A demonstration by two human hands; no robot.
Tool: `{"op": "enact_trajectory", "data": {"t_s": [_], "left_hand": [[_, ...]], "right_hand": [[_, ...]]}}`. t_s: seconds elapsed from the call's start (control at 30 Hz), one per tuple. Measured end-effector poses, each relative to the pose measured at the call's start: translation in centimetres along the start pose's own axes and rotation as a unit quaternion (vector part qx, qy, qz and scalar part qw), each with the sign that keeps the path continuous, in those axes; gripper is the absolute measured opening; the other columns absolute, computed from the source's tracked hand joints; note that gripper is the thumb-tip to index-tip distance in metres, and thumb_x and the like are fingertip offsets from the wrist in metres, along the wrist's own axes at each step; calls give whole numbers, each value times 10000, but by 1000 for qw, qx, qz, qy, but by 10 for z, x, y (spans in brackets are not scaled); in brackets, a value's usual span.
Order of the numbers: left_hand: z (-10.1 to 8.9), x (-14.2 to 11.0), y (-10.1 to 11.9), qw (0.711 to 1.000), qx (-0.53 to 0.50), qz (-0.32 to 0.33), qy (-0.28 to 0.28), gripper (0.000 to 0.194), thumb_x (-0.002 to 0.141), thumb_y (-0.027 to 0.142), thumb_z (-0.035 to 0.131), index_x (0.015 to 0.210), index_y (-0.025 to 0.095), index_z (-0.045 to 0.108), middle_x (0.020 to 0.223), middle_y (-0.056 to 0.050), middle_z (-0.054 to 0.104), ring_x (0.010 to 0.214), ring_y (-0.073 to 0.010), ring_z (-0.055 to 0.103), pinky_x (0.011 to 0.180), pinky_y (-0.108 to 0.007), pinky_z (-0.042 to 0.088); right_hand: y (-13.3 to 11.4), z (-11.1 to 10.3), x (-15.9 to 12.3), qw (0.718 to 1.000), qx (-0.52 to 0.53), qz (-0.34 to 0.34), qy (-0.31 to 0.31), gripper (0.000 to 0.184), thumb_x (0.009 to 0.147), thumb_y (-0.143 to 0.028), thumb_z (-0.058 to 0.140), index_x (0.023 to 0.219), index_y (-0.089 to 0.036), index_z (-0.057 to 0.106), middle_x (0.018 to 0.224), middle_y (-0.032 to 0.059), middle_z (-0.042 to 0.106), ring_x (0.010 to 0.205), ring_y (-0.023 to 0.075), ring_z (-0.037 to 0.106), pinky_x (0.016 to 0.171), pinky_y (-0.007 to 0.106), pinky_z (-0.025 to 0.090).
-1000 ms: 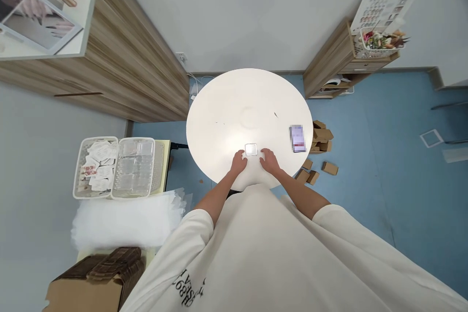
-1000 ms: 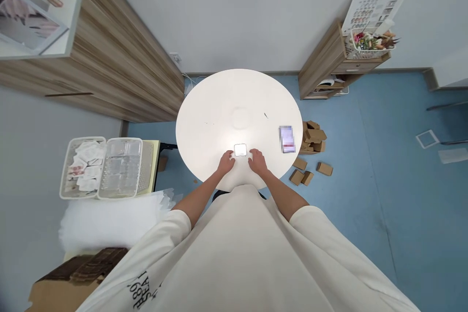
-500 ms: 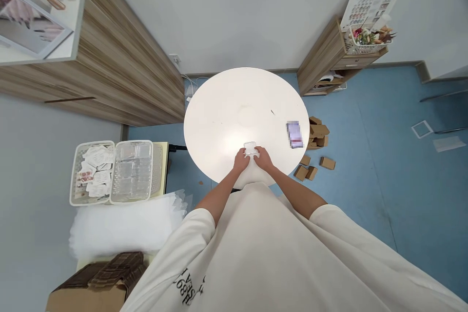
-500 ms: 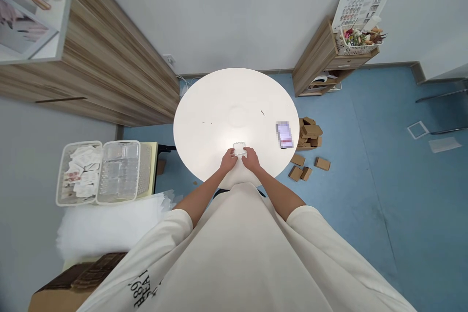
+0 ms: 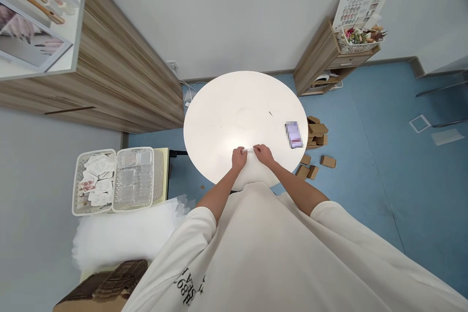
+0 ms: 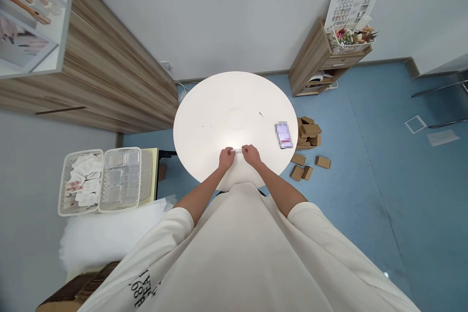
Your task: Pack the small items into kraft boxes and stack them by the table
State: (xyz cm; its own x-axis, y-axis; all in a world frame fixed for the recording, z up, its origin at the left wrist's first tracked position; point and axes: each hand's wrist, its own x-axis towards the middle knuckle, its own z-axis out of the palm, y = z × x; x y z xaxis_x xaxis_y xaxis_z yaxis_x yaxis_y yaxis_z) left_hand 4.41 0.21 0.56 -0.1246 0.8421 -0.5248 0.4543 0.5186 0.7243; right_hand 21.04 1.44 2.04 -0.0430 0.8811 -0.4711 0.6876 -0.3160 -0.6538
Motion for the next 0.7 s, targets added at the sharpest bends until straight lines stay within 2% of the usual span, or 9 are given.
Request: {"op": "enact_trajectory", "data": {"t_s": [0.2,0.4,0.7], "left_hand": [[3,7,-1,996,-76,-50,20,229,863,277,666,1080,203,670,1212,-92,678,1117,-219,626,968,-330,465],[5,14,-6,980,-159,-118,15,250,806,282,714,1046,212,700,1155,-79,713,1072,-213,662,926,-335,515],[1,12,-6,977,-165,-130,36,297,758,289,779,1042,225,722,1091,-76,739,1061,-227,679,939,-353,529]], "right_hand": [[-1,-13,11,999,-15,-19,-41,294,973,-246,487,1068,-256,765,1195,34,725,1127,211,633,929,303,483],[-4,-18,17,997,-34,-37,-66,316,967,-222,467,1020,-258,777,1148,11,742,1057,197,657,857,279,499],[-5,-21,13,990,-87,-77,-84,308,1007,-260,453,1066,-263,756,1091,9,750,1034,194,659,878,272,485]]}}
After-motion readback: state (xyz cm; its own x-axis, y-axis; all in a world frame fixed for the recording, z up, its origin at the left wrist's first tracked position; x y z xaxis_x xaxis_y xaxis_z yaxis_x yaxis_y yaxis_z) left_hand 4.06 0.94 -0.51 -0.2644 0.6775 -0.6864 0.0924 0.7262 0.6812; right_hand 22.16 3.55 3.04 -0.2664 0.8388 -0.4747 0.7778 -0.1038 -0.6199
